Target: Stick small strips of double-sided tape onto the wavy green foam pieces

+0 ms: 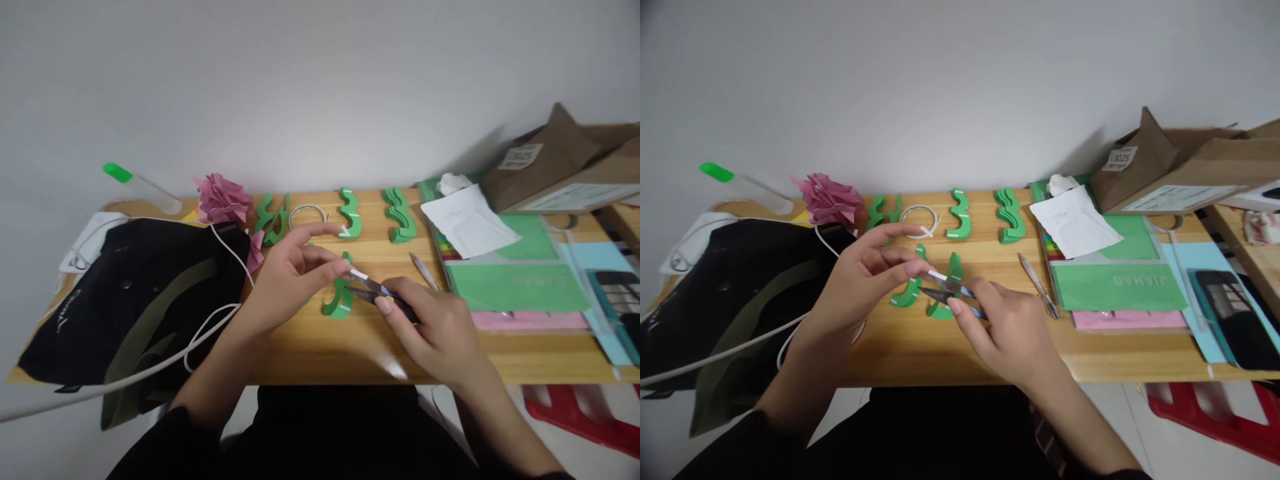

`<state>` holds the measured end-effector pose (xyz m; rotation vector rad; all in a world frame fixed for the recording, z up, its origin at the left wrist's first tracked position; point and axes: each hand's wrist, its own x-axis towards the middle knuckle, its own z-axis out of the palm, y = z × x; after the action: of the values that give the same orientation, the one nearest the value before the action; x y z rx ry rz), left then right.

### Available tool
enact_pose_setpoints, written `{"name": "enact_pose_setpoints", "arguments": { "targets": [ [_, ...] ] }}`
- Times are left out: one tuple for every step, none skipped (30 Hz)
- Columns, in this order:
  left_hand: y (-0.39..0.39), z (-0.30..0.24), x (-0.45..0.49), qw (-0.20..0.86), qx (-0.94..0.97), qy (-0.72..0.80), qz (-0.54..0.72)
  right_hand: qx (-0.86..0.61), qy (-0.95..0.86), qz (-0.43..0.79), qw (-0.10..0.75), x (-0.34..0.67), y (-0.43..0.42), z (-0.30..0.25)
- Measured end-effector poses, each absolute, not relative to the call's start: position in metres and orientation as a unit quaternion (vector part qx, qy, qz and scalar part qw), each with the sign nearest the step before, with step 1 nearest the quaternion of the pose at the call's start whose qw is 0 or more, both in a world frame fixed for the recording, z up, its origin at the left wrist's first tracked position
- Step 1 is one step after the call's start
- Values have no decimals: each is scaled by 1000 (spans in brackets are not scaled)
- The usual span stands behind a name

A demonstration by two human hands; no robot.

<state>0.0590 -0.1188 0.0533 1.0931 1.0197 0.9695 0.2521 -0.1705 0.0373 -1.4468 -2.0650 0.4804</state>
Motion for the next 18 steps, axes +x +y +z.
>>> {"name": "enact_pose_setpoints", "arguments": {
  "targets": [
    [-119, 53, 59, 624, 480, 450, 421, -538, -777, 168, 280, 252, -171, 36],
    [-119, 52, 59, 620, 485, 453, 418, -536, -781, 157, 277, 252, -171, 36],
    [-119, 50, 59, 617, 493, 453, 414, -535, -785, 149, 274, 252, -171, 35],
    [-118, 49, 58, 614, 503, 451, 407, -534, -789, 144, 268, 253, -172, 35],
    [-118, 47, 58, 611, 514, 450, 401, -534, -792, 141, 261, 253, -172, 35],
    [-118, 45, 58, 604, 527, 450, 394, -534, -794, 142, 252, 254, -171, 35],
    [-118, 44, 58, 594, 541, 451, 389, -536, -796, 146, 241, 255, -171, 35],
    [-118, 42, 58, 579, 557, 452, 387, -538, -797, 152, 229, 256, -171, 36],
    [-118, 41, 57, 562, 572, 454, 389, -539, -798, 162, 216, 258, -170, 36],
    [-119, 40, 57, 544, 583, 455, 396, -539, -798, 178, 204, 259, -170, 36],
    [-119, 39, 57, 530, 588, 456, 407, -537, -796, 199, 194, 261, -169, 36],
    [-119, 38, 57, 524, 584, 457, 419, -535, -792, 227, 190, 263, -169, 35],
    [-119, 37, 56, 527, 573, 459, 428, -533, -782, 261, 193, 264, -169, 33],
    [-119, 35, 56, 539, 556, 460, 434, -534, -762, 300, 209, 264, -169, 31],
    [-119, 34, 55, 556, 537, 461, 436, -542, -730, 337, 242, 264, -169, 28],
    [-120, 32, 55, 574, 519, 462, 434, -556, -686, 372, 287, 262, -169, 25],
    [-120, 30, 55, 589, 505, 461, 430, -570, -632, 403, 335, 260, -168, 22],
    [-121, 28, 55, 601, 495, 460, 426, -580, -575, 432, 381, 257, -167, 18]
  ]
}}
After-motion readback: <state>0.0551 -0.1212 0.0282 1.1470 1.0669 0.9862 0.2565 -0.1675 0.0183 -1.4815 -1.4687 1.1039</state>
